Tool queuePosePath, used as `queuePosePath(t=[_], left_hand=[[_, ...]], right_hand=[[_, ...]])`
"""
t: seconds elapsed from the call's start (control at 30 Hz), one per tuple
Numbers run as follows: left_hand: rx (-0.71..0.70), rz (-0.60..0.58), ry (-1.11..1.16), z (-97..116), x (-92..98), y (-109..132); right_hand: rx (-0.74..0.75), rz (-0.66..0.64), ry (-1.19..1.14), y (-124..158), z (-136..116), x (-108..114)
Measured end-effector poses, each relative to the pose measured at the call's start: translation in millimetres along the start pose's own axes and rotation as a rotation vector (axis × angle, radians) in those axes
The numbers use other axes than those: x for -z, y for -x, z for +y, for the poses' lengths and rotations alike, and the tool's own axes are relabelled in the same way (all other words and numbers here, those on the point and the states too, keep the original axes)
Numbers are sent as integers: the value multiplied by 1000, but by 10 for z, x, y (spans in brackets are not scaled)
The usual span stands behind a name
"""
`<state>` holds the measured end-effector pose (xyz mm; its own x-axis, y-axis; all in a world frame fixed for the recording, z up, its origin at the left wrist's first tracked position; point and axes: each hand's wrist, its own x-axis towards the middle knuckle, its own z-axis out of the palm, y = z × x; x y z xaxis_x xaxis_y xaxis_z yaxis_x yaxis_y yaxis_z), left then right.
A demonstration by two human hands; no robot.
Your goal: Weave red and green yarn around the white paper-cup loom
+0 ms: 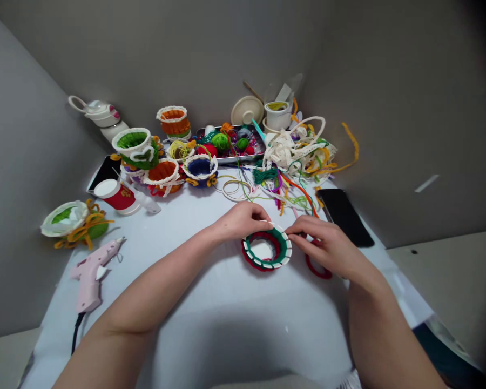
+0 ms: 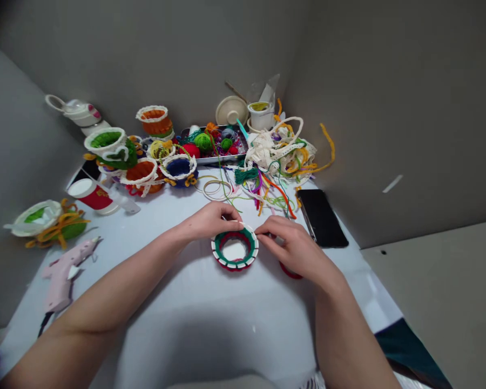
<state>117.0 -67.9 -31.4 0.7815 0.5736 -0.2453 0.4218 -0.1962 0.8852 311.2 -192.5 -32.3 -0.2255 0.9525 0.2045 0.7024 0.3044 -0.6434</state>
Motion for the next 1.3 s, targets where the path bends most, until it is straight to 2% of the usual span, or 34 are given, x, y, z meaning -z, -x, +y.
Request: queuePosePath(t=[0.23, 0.47, 0.67, 1.07, 1.3], left_hand=[[-15, 10, -9, -40, -12, -26], [4, 15, -17, -5, -7, -4], [4, 14, -10, -32, -6, -24], [8, 17, 12, -69, -9, -38], [5, 15, 6, -52, -18, -36]], right_hand=[[18, 113, -13, -16, -61, -74], [104, 51, 8, 16, -87, -25], [80, 7, 34, 55, -45, 64], [107, 44, 105, 72, 7, 77], [126, -14, 108, 70, 33, 63]])
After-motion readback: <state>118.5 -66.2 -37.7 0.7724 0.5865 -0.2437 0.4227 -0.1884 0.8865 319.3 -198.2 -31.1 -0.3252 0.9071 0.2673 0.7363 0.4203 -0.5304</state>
